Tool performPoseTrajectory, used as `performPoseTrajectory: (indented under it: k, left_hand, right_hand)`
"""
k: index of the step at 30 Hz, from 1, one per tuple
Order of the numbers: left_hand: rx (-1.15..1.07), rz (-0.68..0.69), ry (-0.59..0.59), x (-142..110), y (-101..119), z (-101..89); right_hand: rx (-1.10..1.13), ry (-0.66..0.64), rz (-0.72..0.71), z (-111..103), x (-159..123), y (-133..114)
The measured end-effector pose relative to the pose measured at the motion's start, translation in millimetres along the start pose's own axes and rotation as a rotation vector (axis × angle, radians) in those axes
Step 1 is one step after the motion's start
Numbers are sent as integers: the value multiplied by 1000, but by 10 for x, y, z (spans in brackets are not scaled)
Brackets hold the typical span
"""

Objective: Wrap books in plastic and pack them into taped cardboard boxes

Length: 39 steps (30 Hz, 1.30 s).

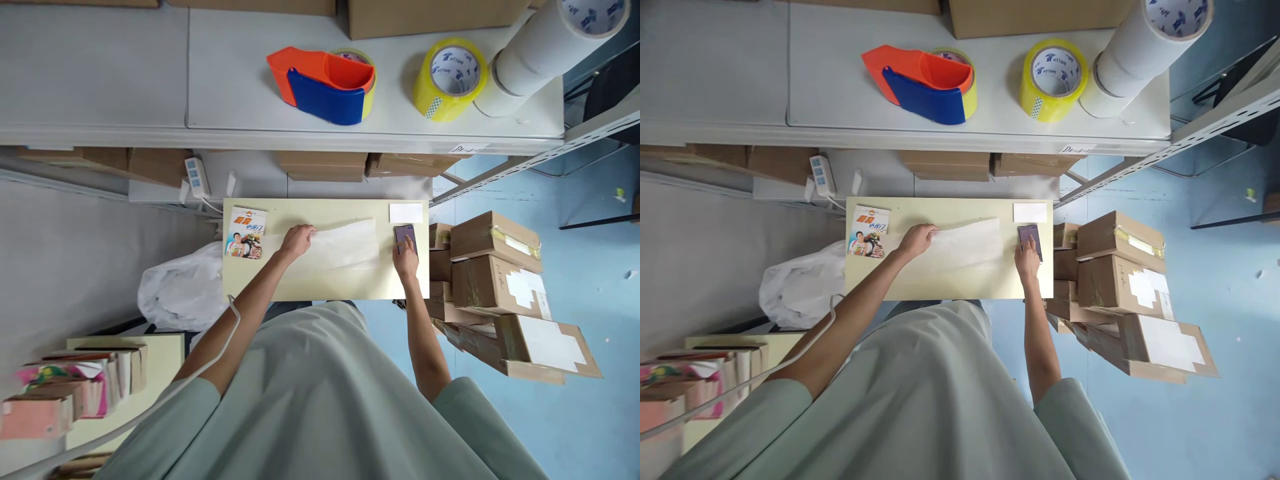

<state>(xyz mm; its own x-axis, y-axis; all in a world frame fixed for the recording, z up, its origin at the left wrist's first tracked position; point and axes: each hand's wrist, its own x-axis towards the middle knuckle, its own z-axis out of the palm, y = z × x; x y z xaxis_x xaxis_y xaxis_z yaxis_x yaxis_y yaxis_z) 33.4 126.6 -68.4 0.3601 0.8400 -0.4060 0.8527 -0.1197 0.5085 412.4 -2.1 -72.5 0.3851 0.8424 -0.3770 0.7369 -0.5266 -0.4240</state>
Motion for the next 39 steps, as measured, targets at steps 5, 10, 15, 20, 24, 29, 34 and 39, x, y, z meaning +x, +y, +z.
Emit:
performPoseTrajectory:
  k: [5,10,15,20,24,29,34,39]
  left_hand:
    - [98,-6,200,-114,73,-11]
    - [84,-23,160,-441,149,292]
    - [84,-108,111,-781,104,765]
    - [78,-144,84,-912,-121,844]
    - [85,-144,43,-898,-334,733]
    - [78,-113,30,-876,-423,727]
    - [1,-70,99,-863,-431,735]
    - [-50,-69,162,-812,-588,682]
  right_hand:
    - [69,3,-119,105,-151,-156]
    - [-18,-134,-349,468,-360,-670]
    - [-209,-276,-556,916,-426,-1056]
    - [-250,-255,-594,1113,-550,-904]
    - [-248,-228,-533,1116,-709,-680]
    - [-213,-195,-537,1188,-705,-863]
    - [-221,-253,-700,1476,-490,-1486]
    - [-192,-293,-752,1721,-375,-1714]
